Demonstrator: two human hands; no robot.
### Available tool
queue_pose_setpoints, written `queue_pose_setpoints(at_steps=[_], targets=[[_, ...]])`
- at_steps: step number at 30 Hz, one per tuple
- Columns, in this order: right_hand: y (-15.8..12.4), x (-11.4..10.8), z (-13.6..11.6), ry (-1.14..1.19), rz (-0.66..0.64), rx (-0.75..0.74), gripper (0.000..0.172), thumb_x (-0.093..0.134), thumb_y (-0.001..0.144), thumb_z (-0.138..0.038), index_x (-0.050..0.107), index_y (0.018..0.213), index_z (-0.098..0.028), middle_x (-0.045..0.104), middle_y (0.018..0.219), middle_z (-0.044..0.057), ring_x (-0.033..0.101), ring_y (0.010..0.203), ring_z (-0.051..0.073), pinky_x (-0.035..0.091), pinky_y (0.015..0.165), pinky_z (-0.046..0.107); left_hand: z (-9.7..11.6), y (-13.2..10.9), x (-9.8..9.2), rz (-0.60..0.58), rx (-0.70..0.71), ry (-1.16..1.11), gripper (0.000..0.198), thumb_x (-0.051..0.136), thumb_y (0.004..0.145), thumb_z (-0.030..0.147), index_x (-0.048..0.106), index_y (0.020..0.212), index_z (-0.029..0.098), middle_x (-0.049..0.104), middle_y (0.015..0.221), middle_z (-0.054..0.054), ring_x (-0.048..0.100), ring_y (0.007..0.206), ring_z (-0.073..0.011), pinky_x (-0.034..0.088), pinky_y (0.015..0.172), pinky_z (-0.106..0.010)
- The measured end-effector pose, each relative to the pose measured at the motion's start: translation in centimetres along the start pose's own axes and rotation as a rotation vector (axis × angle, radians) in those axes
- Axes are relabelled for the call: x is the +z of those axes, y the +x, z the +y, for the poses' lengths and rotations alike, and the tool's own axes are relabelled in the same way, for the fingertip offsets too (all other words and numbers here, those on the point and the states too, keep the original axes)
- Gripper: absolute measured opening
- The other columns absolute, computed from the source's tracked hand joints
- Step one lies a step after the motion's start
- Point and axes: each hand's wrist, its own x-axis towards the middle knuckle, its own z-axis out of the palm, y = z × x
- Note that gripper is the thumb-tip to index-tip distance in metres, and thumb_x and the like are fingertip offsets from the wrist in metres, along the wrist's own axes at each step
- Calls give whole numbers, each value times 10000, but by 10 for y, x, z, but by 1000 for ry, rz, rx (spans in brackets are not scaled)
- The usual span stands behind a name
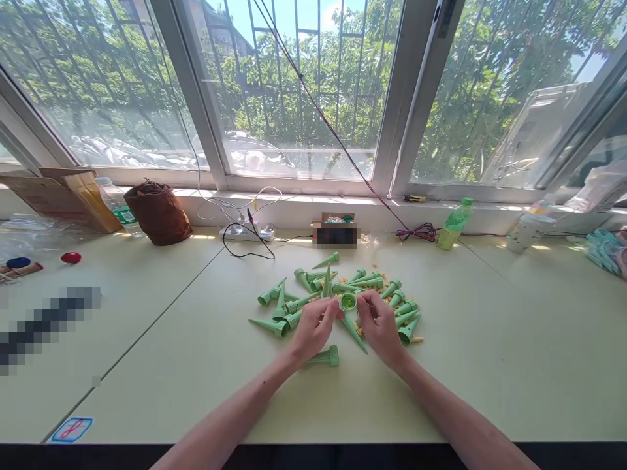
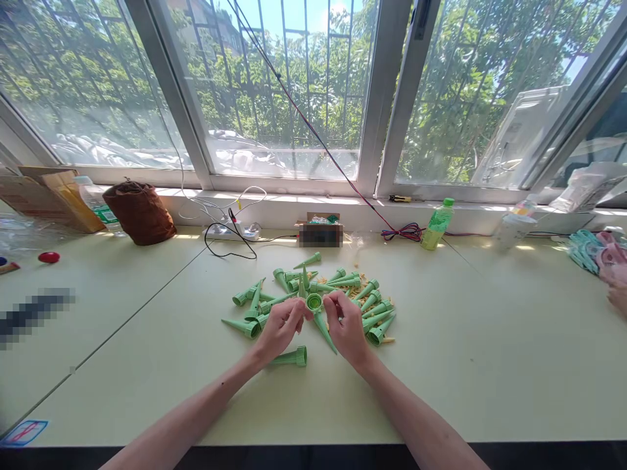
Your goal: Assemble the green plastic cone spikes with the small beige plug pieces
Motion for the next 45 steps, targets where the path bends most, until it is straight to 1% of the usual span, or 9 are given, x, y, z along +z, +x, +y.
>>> queue_pose_setpoints(at_steps=[3, 7, 12, 16, 19, 22, 24, 31, 45], targets=[[0, 1, 0, -12, -49, -39, 305, 460, 985, -458, 518, 825, -205, 444, 611, -47, 413, 500, 99, 359, 471, 218, 1, 1, 0, -38, -112, -104, 694, 300, 972, 634, 597, 577, 147, 488, 454, 6, 417, 423, -93, 373, 499, -238], [0, 0, -1, -10, -62, -60, 270, 478, 984, -419, 524, 829, -203, 463, 635, -43, 414, 512, 95, 357, 477, 214, 4, 2, -3, -88, -167, -158, 649, 370, 946, 649, 488, 533, 162, 481, 439, 13, 402, 407, -82, 333, 465, -229], [2, -3, -5, -22, -61, -38, 287, 477, 977, -444, 515, 817, -209, 417, 608, -54, 406, 493, 97, 357, 462, 217, 7, 3, -6, -137, -126, -174, 566, 433, 945, 602, 427, 578, 172, 460, 466, 31, 398, 432, -71, 335, 467, -210], [2, -5, -6, -42, -59, -45, 303, 469, 977, -458, 503, 803, -212, 404, 601, -55, 399, 493, 102, 349, 467, 223, 6, 2, -6, -165, -123, -226, 492, 484, 930, 580, 525, 690, 152, 445, 531, 38, 412, 456, -68, 341, 437, -188], [3, -5, -5, -72, -41, -55, 303, 464, 981, -440, 497, 786, -211, 397, 604, -53, 371, 502, 103, 324, 476, 227, 5, 1, -5, -151, -122, -244, 402, 560, 901, 541, 616, 872, 145, 525, 728, -2, 462, 510, -69, 390, 417, -181], [3, -5, -5, -75, -29, -51, 292, 471, 982, -414, 492, 774, -210, 387, 604, -54, 352, 508, 102, 309, 483, 229, 3, 0, -4, -133, -82, -189, 348, 607, 888, 482, 636, 989, 150, 549, 949, -49, 497, 579, -69, 457, 454, -193], [3, -6, -5, -67, -28, -41, 289, 474, 981, -404, 490, 769, -209, 385, 606, -54, 348, 513, 103, 307, 485, 229, 2, -2, -4, -127, -40, -141, 325, 624, 887, 442, 632, 1038, 155, 542, 1009, -58, 502, 606, -68, 487, 492, -200], [3, -6, -7, -55, -32, -34, 301, 480, 981, -398, 500, 753, -201, 399, 614, -50, 358, 527, 104, 317, 499, 234, 0, -5, -3, -155, 57, -70, 335, 639, 898, 346, 574, 1199, 215, 518, 1074, -47, 527, 619, -50, 503, 529, -188], [2, -6, -7, -50, -10, -83, 240, 510, 976, -350, 527, 795, -194, 440, 627, -46, 385, 529, 97, 331, 501, 224, -5, -4, -1, -104, 159, 8, 326, 590, 926, 271, 555, 1248, 247, 516, 1109, -62, 512, 634, -48, 506, 513, -163]])
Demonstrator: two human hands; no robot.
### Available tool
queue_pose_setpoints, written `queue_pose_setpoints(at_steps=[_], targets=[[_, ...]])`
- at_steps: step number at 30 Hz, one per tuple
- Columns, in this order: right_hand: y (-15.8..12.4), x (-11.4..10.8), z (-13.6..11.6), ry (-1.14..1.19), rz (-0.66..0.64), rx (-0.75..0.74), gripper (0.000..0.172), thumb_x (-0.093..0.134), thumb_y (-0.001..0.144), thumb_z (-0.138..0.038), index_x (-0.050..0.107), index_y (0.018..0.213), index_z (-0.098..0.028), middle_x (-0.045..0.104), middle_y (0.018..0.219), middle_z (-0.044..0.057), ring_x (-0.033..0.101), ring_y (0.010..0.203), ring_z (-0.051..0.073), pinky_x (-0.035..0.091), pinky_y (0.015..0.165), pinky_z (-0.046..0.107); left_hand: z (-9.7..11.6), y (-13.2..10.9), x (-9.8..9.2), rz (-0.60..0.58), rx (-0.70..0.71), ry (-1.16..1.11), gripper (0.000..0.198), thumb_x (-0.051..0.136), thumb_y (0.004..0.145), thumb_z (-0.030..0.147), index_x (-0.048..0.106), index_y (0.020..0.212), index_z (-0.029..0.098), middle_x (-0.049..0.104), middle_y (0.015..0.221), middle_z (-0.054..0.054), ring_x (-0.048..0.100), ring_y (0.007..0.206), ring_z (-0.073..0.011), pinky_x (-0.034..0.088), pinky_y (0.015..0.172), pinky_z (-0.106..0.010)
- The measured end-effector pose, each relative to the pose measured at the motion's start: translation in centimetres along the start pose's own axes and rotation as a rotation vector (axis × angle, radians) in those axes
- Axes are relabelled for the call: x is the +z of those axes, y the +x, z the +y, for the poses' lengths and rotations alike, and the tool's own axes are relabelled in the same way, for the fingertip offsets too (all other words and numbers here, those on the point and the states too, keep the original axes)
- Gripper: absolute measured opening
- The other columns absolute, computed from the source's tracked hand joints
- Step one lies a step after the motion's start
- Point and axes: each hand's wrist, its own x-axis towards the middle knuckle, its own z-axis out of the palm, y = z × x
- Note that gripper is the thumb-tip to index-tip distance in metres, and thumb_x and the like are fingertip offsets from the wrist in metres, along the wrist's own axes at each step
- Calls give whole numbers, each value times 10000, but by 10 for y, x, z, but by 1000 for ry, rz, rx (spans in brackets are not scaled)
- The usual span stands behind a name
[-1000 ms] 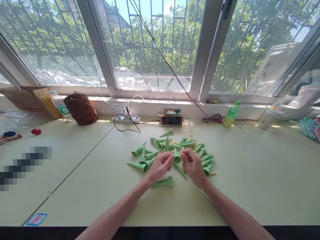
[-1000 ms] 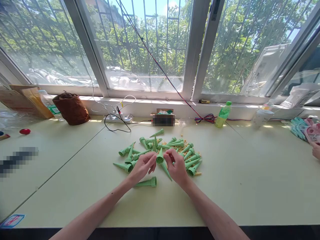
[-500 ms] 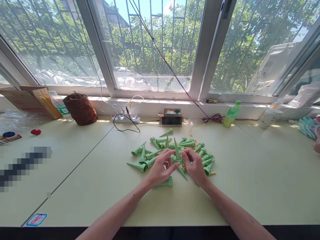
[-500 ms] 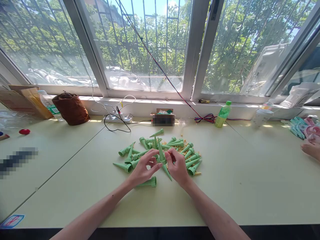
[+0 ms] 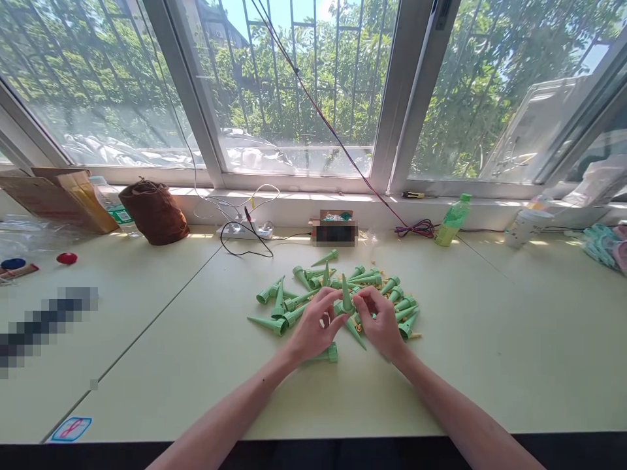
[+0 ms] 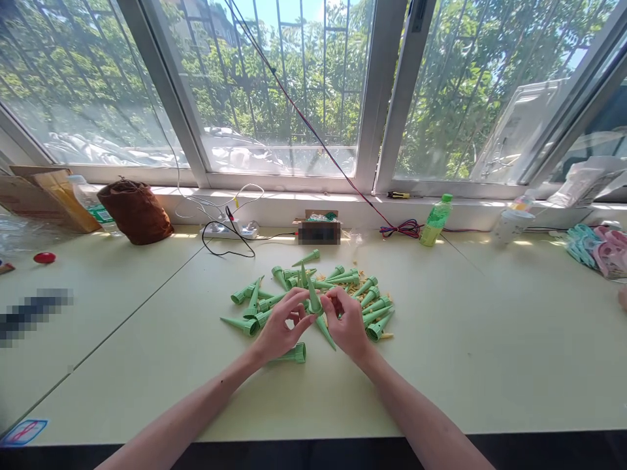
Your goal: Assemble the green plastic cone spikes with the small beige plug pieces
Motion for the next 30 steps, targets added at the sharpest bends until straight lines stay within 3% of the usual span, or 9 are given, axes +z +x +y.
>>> queue_pose_setpoints(at_steps=[10, 20, 30], targets=[[1, 1, -1, 6, 1, -7, 210, 528, 966, -341, 534, 815, -195, 451, 623, -46, 395, 515, 93, 334, 485, 219, 1, 1, 1, 58, 38, 76, 281, 582, 933, 264, 568, 1210, 229, 528, 1091, -61, 502, 618, -46, 483, 487, -158], [1, 1, -1, -19, -11, 42, 317, 495, 974, -380, 475, 713, -202, 390, 580, -56, 358, 504, 97, 304, 483, 232, -8, 0, 2, 76, 119, 177, 277, 553, 956, 236, 579, 1231, 246, 531, 1102, -65, 479, 576, -34, 489, 506, -175], [1, 5, 0, 40, -7, 135, 253, 500, 972, -425, 528, 853, -204, 411, 616, -56, 360, 498, 98, 300, 459, 228, -3, 2, 3, 115, 37, 164, 248, 549, 952, 256, 568, 1198, 234, 535, 1085, -63, 491, 598, -61, 484, 487, -180]])
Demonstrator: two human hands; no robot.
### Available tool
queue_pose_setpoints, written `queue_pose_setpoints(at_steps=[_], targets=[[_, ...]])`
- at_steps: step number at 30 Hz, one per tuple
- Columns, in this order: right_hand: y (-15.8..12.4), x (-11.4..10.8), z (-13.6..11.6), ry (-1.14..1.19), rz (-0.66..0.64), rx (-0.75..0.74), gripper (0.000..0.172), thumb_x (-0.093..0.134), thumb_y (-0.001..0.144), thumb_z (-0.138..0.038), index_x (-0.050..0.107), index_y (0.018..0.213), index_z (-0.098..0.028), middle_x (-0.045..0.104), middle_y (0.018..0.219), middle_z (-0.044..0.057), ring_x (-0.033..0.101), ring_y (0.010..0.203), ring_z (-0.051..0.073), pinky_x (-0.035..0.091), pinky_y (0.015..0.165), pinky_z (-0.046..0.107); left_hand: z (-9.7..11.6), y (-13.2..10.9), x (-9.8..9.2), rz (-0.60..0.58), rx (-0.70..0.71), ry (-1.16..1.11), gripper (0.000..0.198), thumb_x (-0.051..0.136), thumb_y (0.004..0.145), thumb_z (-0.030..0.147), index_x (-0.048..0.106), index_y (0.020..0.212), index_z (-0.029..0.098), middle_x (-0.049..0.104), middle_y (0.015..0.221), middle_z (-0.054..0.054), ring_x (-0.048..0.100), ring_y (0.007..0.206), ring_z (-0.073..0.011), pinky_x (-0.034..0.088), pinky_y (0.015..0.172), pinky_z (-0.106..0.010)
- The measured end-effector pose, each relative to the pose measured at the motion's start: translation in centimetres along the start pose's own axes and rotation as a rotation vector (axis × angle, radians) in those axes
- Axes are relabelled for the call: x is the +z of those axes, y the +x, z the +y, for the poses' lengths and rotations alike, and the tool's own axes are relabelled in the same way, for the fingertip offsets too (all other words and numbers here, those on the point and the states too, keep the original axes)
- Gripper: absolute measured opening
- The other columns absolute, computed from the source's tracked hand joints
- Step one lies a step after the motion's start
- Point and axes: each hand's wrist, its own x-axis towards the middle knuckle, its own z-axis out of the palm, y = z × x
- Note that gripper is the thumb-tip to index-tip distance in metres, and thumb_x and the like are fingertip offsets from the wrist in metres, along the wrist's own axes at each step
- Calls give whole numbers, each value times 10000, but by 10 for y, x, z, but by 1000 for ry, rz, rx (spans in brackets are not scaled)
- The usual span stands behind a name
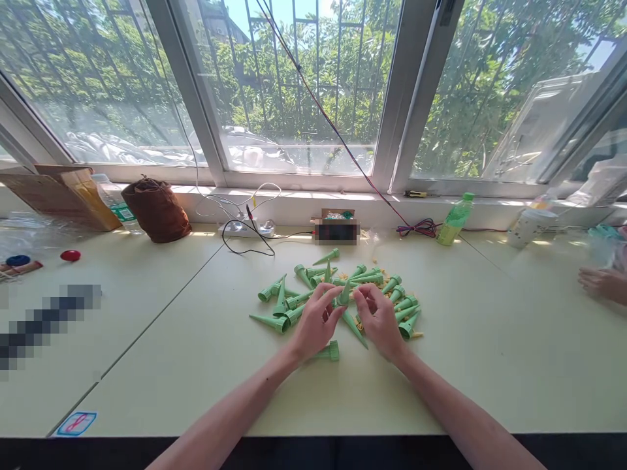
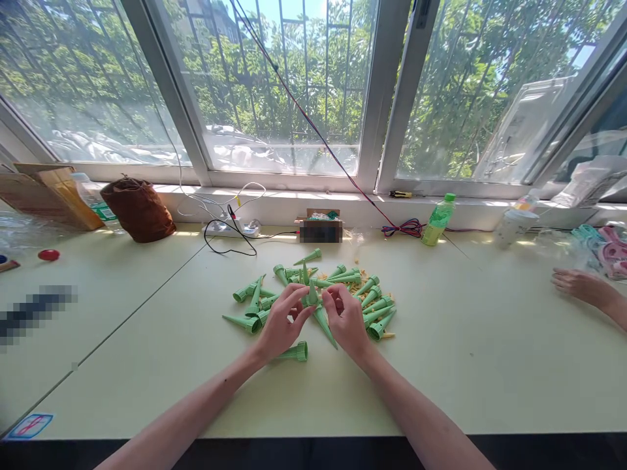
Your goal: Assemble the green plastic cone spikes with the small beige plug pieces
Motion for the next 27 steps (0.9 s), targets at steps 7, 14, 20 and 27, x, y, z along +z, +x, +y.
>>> queue_pose_setpoints(at_steps=[7, 14, 20, 27], targets=[[-1, 0, 1, 9, -30, 31, 269, 491, 974, -430, 495, 818, -212, 389, 587, -62, 374, 473, 99, 310, 443, 225, 1, 1, 0, -20, -38, -23, 250, 535, 945, 212, 565, 1191, 237, 519, 1077, -53, 481, 609, -58, 491, 493, -174], [0, 0, 3, -30, -36, 12, 288, 480, 979, -433, 492, 798, -209, 397, 583, -60, 371, 480, 100, 304, 448, 227, 1, 0, -1, -49, -63, -21, 251, 528, 956, 256, 565, 1203, 231, 527, 1088, -65, 493, 618, -69, 505, 505, -190], [0, 0, 1, -59, -26, -7, 298, 465, 988, -431, 500, 795, -207, 407, 574, -59, 386, 476, 103, 313, 457, 232, 2, 1, -1, -40, -81, -28, 251, 548, 947, 301, 575, 1185, 227, 535, 1084, -64, 496, 610, -70, 485, 499, -192], [0, -2, 1, -97, 59, -27, 289, 467, 991, -427, 508, 806, -210, 461, 599, -45, 435, 504, 114, 354, 493, 235, 11, 6, -4, 23, -285, -159, 324, 529, 935, 475, 547, 876, 157, 553, 825, -7, 396, 499, -50, 324, 432, -183]])
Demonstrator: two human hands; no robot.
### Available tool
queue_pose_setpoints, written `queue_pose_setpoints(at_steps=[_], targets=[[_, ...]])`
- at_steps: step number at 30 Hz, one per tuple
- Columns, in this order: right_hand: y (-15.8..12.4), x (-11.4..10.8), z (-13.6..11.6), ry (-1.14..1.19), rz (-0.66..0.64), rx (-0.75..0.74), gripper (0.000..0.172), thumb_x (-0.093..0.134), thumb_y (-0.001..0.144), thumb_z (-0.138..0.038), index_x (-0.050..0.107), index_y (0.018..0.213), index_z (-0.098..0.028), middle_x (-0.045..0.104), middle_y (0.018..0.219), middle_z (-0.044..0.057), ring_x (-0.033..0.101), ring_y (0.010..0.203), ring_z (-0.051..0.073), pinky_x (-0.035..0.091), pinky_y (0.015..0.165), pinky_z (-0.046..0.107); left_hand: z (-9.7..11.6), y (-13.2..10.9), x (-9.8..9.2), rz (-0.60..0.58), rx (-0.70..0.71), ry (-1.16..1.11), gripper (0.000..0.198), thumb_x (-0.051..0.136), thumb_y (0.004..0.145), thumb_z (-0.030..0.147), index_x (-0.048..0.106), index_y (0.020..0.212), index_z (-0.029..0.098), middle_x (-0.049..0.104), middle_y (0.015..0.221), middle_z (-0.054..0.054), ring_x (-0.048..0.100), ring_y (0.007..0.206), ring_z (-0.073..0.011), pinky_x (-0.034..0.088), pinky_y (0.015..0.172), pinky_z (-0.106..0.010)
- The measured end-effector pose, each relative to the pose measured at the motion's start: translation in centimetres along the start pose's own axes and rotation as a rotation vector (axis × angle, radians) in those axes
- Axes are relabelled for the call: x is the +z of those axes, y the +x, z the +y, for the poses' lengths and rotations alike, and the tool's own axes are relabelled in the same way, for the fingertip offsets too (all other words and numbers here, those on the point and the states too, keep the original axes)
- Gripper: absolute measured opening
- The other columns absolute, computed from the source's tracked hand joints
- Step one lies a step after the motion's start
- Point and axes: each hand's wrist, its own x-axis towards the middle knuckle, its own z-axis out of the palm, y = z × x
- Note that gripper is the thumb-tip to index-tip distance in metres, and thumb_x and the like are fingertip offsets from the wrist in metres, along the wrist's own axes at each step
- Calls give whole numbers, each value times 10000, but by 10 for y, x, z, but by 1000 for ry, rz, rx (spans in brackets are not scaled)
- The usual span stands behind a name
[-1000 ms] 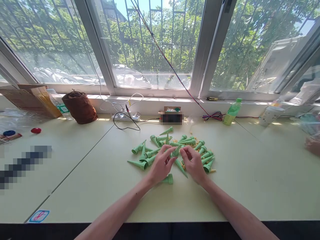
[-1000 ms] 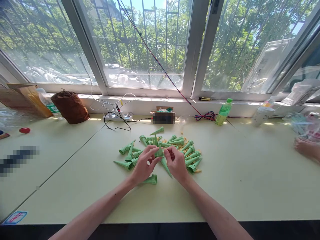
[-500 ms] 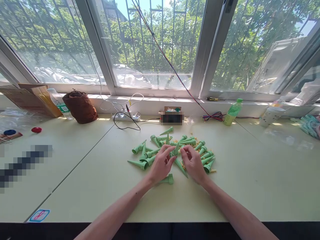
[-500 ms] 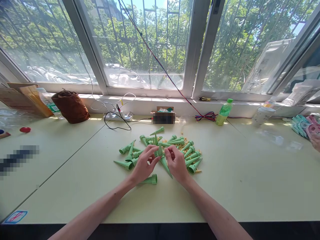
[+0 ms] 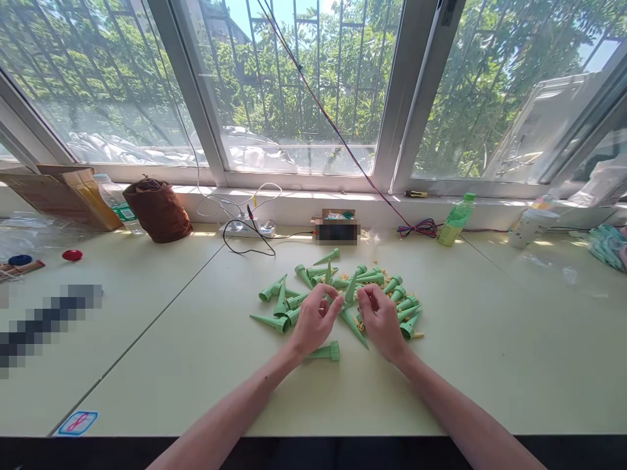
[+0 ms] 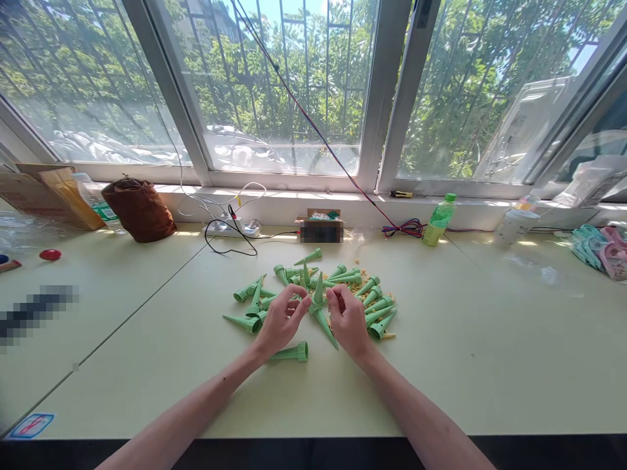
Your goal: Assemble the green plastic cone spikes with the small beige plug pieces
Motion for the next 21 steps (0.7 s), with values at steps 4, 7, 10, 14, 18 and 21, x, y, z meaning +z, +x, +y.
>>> queue_pose_setpoints(at_steps=[4, 7, 10, 14, 18, 21], targets=[[-1, 0, 1, -16, -18, -24, 296, 457, 996, -427, 518, 809, -206, 464, 596, -44, 429, 501, 113, 353, 493, 235, 0, 3, -1, -65, -142, -80, 559, 436, 934, 608, 557, 649, 143, 457, 556, 26, 352, 463, -71, 287, 451, -212], [-1, 1, 0, -35, -26, -56, 299, 449, 999, -427, 518, 811, -206, 468, 606, -40, 433, 507, 113, 360, 501, 234, -1, 4, -2, -143, -241, -103, 694, 382, 914, 681, 571, 523, 140, 452, 461, 7, 363, 437, -84, 283, 453, -231], [-1, 1, 0, -42, -30, -84, 287, 449, 998, -421, 521, 823, -205, 474, 614, -38, 433, 511, 112, 368, 505, 233, -1, 4, -2, -231, -324, -166, 747, 353, 906, 707, 592, 489, 135, 522, 463, -29, 378, 417, -84, 278, 445, -235], [-2, 1, 2, -27, -73, -109, 275, 454, 994, -405, 517, 814, -208, 450, 610, -43, 423, 512, 108, 374, 508, 231, -1, 5, -2, -294, -403, -238, 762, 353, 883, 735, 614, 498, 132, 567, 479, -53, 377, 401, -81, 258, 425, -231], [-2, 1, 2, -12, -94, -100, 263, 466, 988, -396, 518, 813, -207, 459, 615, -42, 430, 519, 109, 376, 506, 233, -2, 7, -2, -320, -408, -231, 746, 388, 846, 760, 627, 523, 131, 588, 507, -53, 352, 388, -75, 237, 405, -230], [-2, 1, 2, -7, -101, -93, 254, 475, 984, -389, 518, 815, -205, 461, 618, -45, 426, 518, 107, 370, 505, 234, 0, 7, -4, -336, -414, -215, 732, 400, 841, 757, 641, 559, 126, 573, 522, -38, 331, 393, -70, 217, 402, -227]])
